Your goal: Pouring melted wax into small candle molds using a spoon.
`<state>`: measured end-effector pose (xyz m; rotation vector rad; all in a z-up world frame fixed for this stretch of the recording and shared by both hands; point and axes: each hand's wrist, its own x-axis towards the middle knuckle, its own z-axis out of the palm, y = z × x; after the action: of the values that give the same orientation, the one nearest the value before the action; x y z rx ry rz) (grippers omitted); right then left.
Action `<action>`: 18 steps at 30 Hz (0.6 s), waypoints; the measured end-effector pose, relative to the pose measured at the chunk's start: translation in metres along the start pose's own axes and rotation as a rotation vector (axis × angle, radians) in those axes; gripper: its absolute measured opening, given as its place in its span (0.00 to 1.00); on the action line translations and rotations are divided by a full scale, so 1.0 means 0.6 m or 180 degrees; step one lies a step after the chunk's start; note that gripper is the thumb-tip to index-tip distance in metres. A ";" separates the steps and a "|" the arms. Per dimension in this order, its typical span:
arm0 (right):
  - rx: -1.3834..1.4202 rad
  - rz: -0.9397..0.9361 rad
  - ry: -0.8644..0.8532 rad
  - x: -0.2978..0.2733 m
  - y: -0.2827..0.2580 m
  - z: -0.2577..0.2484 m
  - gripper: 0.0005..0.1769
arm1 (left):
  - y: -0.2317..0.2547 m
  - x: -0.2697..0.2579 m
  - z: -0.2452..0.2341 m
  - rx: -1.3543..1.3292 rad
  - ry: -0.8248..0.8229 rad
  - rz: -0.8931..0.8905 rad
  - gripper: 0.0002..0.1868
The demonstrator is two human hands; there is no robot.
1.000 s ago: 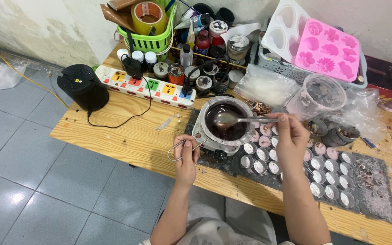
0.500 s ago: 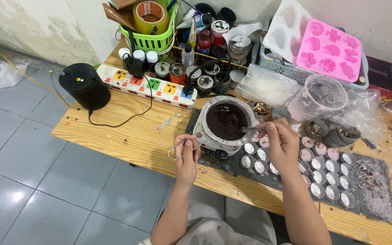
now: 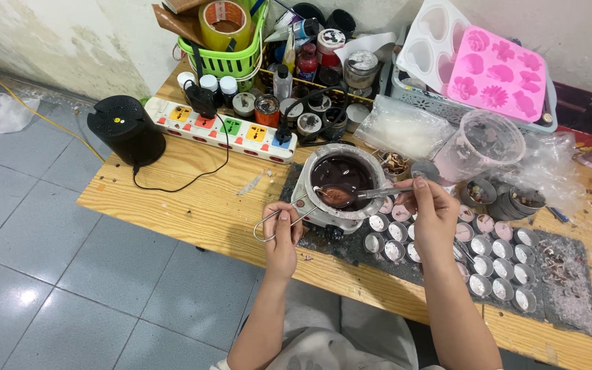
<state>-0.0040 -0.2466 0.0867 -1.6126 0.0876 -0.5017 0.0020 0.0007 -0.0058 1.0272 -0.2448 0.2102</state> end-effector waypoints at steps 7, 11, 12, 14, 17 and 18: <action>-0.0130 -0.0253 -0.0062 -0.003 -0.011 0.004 0.18 | -0.002 0.001 -0.001 -0.0122 -0.0006 0.0005 0.07; -0.0365 -0.0692 -0.0183 -0.012 -0.028 0.010 0.18 | 0.002 0.001 0.001 -0.0033 0.0013 -0.0023 0.07; -0.0480 -0.0887 -0.0226 -0.014 -0.032 0.012 0.18 | 0.002 0.001 0.001 -0.0032 0.0013 -0.0015 0.07; -0.0676 -0.1062 -0.0251 -0.016 -0.041 0.014 0.18 | 0.004 0.000 0.002 -0.0030 -0.0008 -0.0002 0.07; -0.0986 -0.1449 -0.0305 -0.018 -0.053 0.016 0.18 | 0.004 -0.001 0.001 -0.0033 -0.0041 0.0017 0.07; -0.1101 -0.1659 -0.0337 -0.019 -0.056 0.016 0.18 | 0.003 -0.001 0.001 -0.0038 -0.0052 0.0022 0.07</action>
<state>-0.0188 -0.2298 0.1160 -2.0049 -0.3524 -0.8324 0.0009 0.0012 -0.0043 1.0166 -0.2641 0.2064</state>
